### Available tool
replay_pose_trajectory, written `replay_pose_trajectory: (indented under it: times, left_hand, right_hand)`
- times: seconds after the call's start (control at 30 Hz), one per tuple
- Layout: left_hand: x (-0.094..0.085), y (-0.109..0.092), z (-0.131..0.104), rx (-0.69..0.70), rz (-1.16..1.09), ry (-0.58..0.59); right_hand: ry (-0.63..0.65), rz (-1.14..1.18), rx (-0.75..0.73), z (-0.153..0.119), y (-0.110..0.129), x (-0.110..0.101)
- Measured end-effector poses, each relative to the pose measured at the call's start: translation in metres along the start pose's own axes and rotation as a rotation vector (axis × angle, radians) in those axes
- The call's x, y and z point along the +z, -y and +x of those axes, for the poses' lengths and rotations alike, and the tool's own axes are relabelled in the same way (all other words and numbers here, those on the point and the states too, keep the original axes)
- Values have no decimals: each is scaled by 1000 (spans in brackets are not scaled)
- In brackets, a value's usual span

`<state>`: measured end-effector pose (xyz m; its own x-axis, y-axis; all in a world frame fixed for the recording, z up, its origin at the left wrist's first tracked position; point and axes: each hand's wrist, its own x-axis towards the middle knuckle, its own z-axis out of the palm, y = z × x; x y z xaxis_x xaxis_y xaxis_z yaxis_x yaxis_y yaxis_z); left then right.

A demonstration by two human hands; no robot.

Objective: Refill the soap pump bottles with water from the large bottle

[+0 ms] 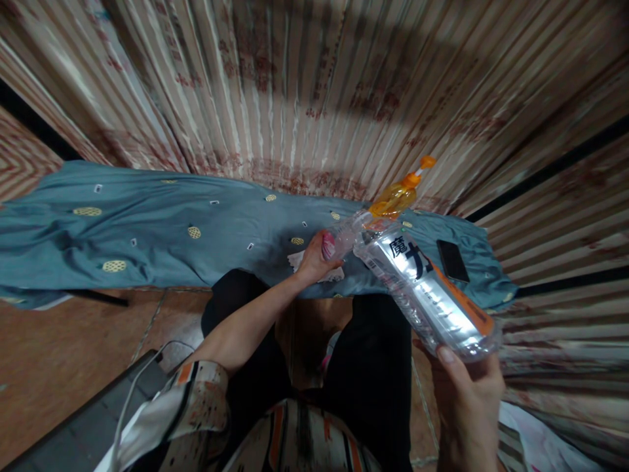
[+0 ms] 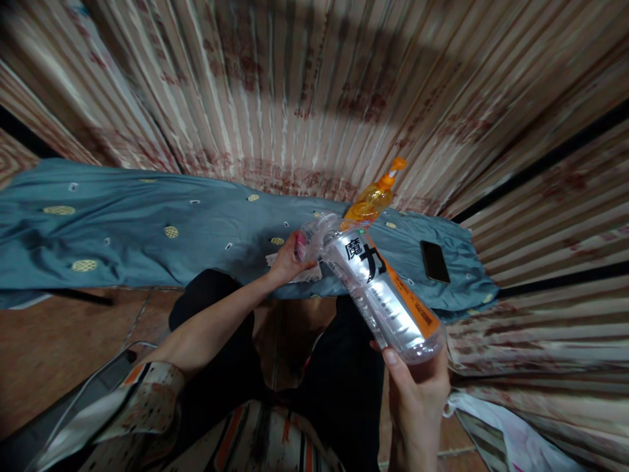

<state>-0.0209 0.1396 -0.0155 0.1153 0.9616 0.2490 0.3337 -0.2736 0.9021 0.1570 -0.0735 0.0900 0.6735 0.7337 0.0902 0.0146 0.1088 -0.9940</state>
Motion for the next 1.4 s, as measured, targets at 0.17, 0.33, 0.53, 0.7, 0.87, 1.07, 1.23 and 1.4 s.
replay_pose_trajectory:
  times: [0.17,0.33,0.53,0.7,0.87,1.07,1.23,1.4]
  left_hand:
    - [-1,-4,-1,-31,21,13]
    - [-1,-3,-1,-13,18,14]
    - [0,1,0,2,9,-5]
    - [-1,0,-1,11,-6,-5]
    - [0,1,0,7,-3,-10]
    - [-1,0,0,-1,-11,7]
    - [-1,-2,-1,-14,-19,-4]
    - [-2,-4,-1,-26,-1,7]
  right_hand:
    - [-4,-10,-22,1,-3,0]
    - [-6,-10,-17,0,-2,-1]
    - [-15,-37,-11,-1,2,2]
    - [-18,-26,-20,0,0,1]
    - [6,-18,-26,0,1,0]
    - [-1,4,-31,-1,3,3]
    - [16,-3,-41,-1,4,3]
    - [19,-9,-50,0,4,3]
